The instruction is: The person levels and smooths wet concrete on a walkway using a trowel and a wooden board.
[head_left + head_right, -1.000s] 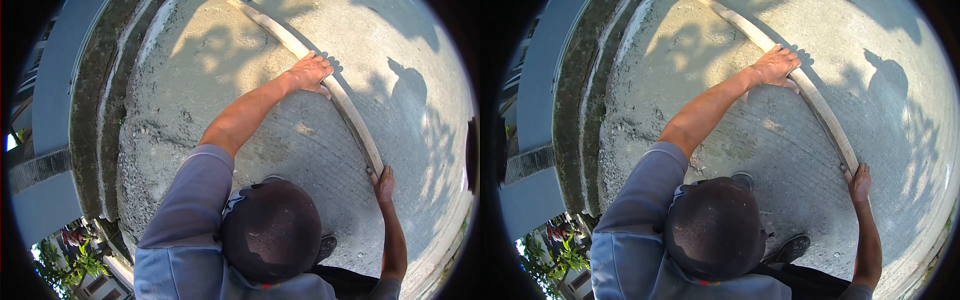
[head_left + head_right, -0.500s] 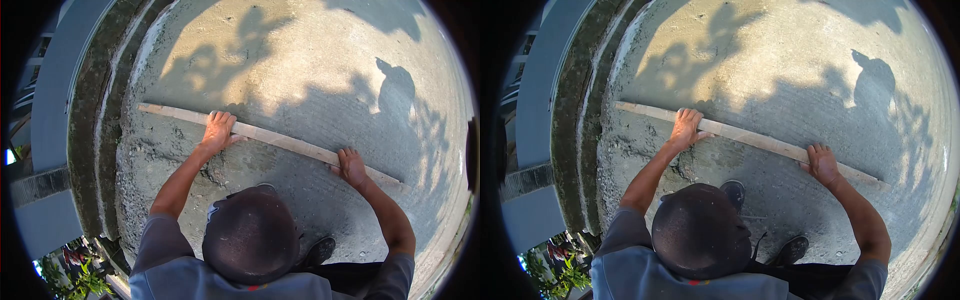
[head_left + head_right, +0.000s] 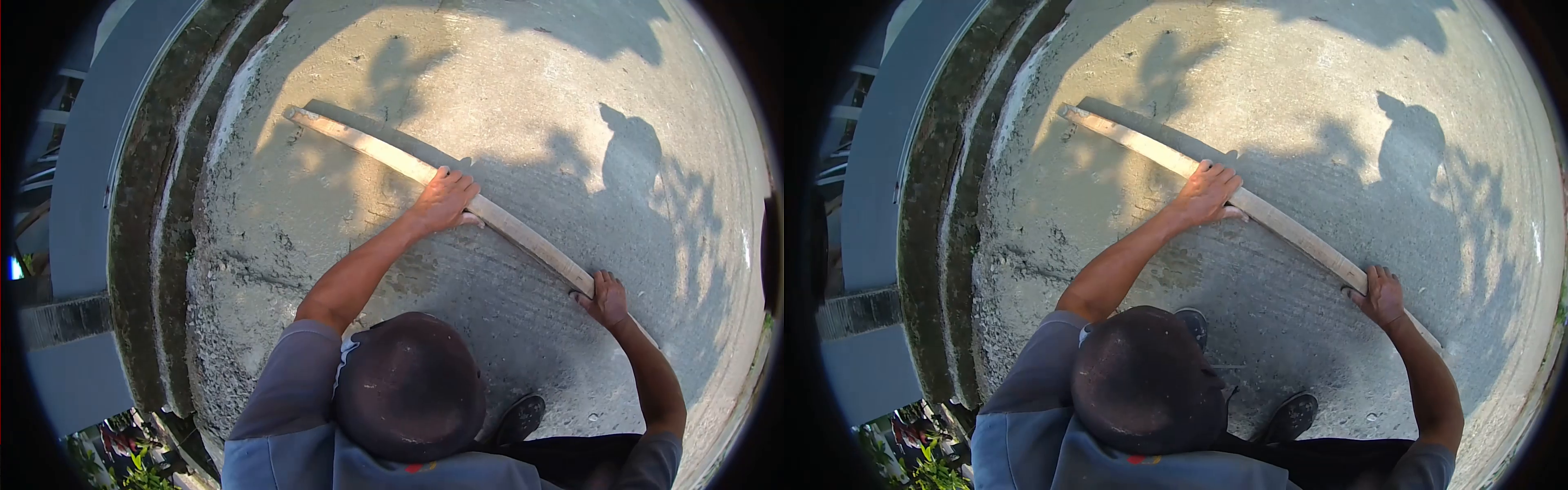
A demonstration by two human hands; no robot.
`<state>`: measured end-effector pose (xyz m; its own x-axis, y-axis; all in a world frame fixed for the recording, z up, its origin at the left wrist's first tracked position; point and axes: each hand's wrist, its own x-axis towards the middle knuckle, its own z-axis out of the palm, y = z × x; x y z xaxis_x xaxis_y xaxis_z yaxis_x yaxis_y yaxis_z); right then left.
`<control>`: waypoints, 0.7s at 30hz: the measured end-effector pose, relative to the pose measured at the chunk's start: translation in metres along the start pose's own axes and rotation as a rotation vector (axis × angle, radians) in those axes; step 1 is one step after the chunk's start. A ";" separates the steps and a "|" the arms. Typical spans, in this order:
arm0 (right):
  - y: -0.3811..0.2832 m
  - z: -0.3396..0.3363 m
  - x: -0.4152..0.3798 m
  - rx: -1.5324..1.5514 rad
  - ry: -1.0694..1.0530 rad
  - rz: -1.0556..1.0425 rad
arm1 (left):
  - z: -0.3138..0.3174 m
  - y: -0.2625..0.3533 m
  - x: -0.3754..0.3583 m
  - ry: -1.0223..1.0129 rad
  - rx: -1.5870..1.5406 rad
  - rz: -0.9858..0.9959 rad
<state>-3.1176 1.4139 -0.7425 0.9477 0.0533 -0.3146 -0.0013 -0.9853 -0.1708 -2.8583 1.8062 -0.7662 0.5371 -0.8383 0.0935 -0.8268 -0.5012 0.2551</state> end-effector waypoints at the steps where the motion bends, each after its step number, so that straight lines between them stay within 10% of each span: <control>1: -0.011 -0.002 0.006 -0.016 0.001 -0.027 | -0.008 -0.005 -0.007 -0.044 0.009 -0.036; 10: -0.061 -0.018 0.030 0.188 0.092 -0.224 | -0.038 -0.004 -0.082 0.062 0.226 -0.292; 16: -0.058 -0.122 -0.060 0.154 0.015 -0.131 | -0.131 0.112 -0.145 -0.077 0.068 -0.659; 21: -0.036 -0.221 -0.180 0.117 -0.106 0.010 | -0.217 0.282 -0.384 -0.415 -0.194 -1.038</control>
<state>-3.2176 1.4044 -0.4736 0.9083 0.0662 -0.4131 -0.0541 -0.9605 -0.2729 -3.2617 2.0330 -0.5216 0.8215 -0.0608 -0.5669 0.0455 -0.9841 0.1716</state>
